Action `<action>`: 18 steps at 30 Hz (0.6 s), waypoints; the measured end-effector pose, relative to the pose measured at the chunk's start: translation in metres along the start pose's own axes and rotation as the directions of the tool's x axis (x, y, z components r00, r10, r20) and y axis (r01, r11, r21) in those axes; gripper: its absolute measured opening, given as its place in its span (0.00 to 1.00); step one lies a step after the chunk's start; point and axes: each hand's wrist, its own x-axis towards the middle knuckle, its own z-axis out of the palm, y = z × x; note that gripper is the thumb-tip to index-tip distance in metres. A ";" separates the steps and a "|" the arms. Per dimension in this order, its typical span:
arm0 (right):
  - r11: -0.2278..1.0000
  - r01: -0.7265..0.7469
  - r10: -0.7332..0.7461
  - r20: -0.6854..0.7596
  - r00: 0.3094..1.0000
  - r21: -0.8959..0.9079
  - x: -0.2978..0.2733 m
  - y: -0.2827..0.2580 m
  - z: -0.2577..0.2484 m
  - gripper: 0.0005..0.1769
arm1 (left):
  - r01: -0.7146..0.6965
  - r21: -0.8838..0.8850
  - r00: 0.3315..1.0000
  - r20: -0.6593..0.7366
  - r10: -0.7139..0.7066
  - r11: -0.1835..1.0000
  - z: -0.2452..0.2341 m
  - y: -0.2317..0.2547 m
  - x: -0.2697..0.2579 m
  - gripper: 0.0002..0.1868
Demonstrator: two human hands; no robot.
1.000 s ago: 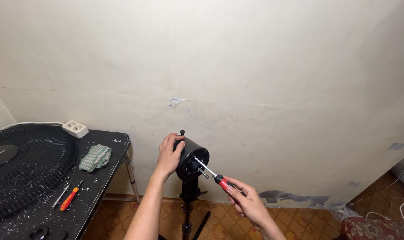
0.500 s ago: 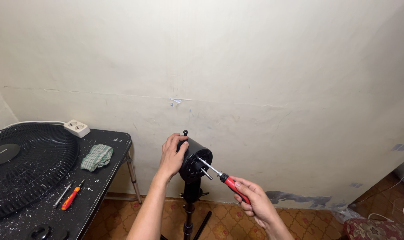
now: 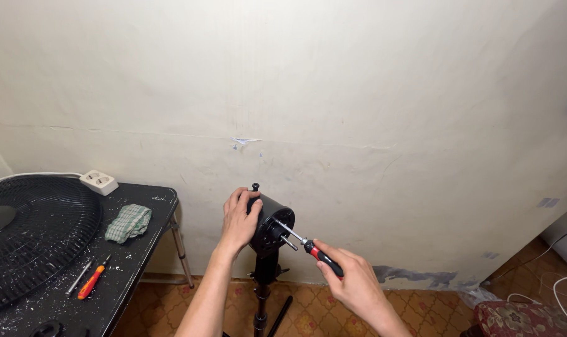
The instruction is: The person assembles a standing fan by attaching the front grille, then using a screwdriver to tighten the motor housing onto the stand. The fan blades and rear grille remain on the table.
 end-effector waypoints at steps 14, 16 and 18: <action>0.344 0.504 -0.560 0.258 0.788 -0.792 0.005 0.029 0.021 0.31 | -0.029 0.025 0.999 0.026 0.028 0.999 -0.001 0.003 -0.001 0.18; 0.229 0.515 -0.641 0.270 0.719 -0.826 0.010 0.035 0.017 0.33 | -0.023 0.010 0.999 0.027 0.023 1.000 -0.002 -0.001 0.000 0.18; 0.264 0.519 -0.626 0.265 0.733 -0.813 0.013 0.035 0.012 0.37 | 0.000 -0.003 0.999 0.043 0.000 1.000 -0.004 -0.002 0.000 0.18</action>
